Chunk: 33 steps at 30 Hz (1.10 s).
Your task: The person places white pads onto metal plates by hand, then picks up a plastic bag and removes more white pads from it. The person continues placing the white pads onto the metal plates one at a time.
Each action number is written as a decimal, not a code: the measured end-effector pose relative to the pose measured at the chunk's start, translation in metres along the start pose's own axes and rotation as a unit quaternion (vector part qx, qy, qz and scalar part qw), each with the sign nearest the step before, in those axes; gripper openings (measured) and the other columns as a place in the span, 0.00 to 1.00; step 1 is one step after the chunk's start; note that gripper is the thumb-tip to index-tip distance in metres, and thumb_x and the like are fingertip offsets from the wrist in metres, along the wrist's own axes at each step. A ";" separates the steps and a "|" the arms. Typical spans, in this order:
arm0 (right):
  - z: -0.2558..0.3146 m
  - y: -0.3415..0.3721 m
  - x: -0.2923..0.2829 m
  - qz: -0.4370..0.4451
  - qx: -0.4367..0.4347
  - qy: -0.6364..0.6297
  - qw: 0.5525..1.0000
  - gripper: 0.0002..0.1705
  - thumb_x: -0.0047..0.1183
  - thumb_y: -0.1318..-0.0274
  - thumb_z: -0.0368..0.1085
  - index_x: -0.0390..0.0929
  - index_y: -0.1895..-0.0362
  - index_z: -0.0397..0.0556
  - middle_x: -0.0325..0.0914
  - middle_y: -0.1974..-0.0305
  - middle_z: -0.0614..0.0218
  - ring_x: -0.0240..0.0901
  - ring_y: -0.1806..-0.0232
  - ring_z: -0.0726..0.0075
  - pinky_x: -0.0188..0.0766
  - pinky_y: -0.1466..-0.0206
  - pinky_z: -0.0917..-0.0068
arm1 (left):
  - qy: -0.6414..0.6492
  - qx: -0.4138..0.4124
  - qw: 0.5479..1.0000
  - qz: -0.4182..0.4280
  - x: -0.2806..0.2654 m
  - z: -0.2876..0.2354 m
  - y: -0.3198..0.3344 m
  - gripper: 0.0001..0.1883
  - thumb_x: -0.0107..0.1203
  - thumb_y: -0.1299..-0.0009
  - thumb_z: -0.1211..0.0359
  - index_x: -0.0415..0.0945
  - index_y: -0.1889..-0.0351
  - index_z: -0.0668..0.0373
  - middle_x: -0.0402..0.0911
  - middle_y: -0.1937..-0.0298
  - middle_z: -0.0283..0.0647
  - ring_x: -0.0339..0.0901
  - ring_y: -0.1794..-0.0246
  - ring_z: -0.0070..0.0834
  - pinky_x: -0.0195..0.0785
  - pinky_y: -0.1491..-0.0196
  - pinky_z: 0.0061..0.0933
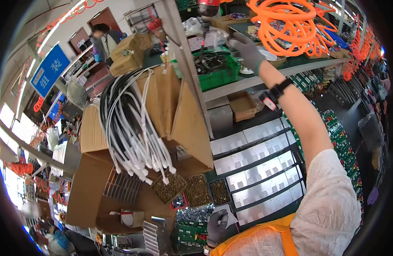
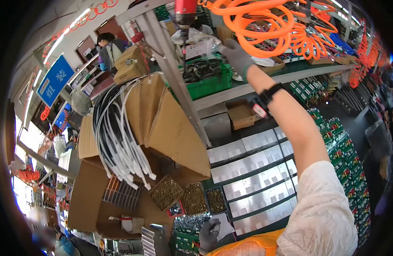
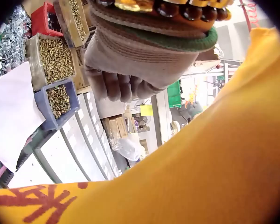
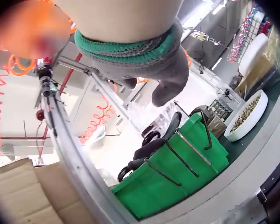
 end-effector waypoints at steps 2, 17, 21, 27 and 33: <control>0.011 0.030 -0.005 -0.034 -0.067 0.035 0.997 0.29 0.53 0.35 0.39 0.65 0.34 0.39 0.77 0.53 0.63 0.74 0.59 0.73 0.74 0.52 0.74 | -0.025 0.024 0.999 -0.003 -0.002 -0.003 0.005 0.10 0.57 0.29 0.70 0.79 0.52 0.63 0.83 0.58 0.40 0.80 0.56 0.26 0.72 0.53 0.26; -0.008 0.495 -0.033 0.364 0.120 0.260 0.886 0.16 0.51 0.32 0.43 0.78 0.48 0.46 0.82 0.56 0.59 0.81 0.56 0.58 0.70 0.37 0.63 | -0.079 0.076 0.984 0.139 0.001 0.013 0.098 0.10 0.54 0.27 0.69 0.79 0.51 0.60 0.83 0.59 0.48 0.82 0.59 0.43 0.73 0.57 0.36; -0.057 0.586 -0.069 0.437 0.177 0.390 0.790 0.23 0.50 0.33 0.46 0.73 0.37 0.53 0.77 0.45 0.55 0.75 0.43 0.50 0.71 0.39 0.61 | -0.138 0.080 0.975 0.155 -0.004 0.044 0.118 0.11 0.56 0.29 0.67 0.79 0.51 0.59 0.83 0.56 0.49 0.80 0.55 0.48 0.74 0.55 0.40; -0.066 0.656 -0.078 0.417 0.328 0.408 0.743 0.25 0.48 0.34 0.48 0.73 0.37 0.54 0.76 0.44 0.55 0.74 0.42 0.51 0.69 0.37 0.61 | -0.202 -0.002 0.950 0.238 -0.010 0.072 0.130 0.14 0.58 0.29 0.64 0.76 0.49 0.59 0.83 0.56 0.48 0.80 0.54 0.49 0.73 0.53 0.44; -0.075 0.685 -0.065 0.375 0.316 0.394 0.777 0.24 0.49 0.34 0.46 0.73 0.37 0.52 0.77 0.44 0.55 0.75 0.44 0.52 0.71 0.40 0.63 | -0.225 -0.017 0.967 0.116 -0.012 0.108 0.112 0.19 0.60 0.33 0.65 0.73 0.45 0.58 0.80 0.55 0.52 0.79 0.56 0.51 0.74 0.56 0.45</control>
Point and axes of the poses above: each hand's wrist, its own y-axis away from the middle knuckle, its own x-axis out of the palm, z = x × y, the point moved 3 cm from there along -y, towards the middle knuckle
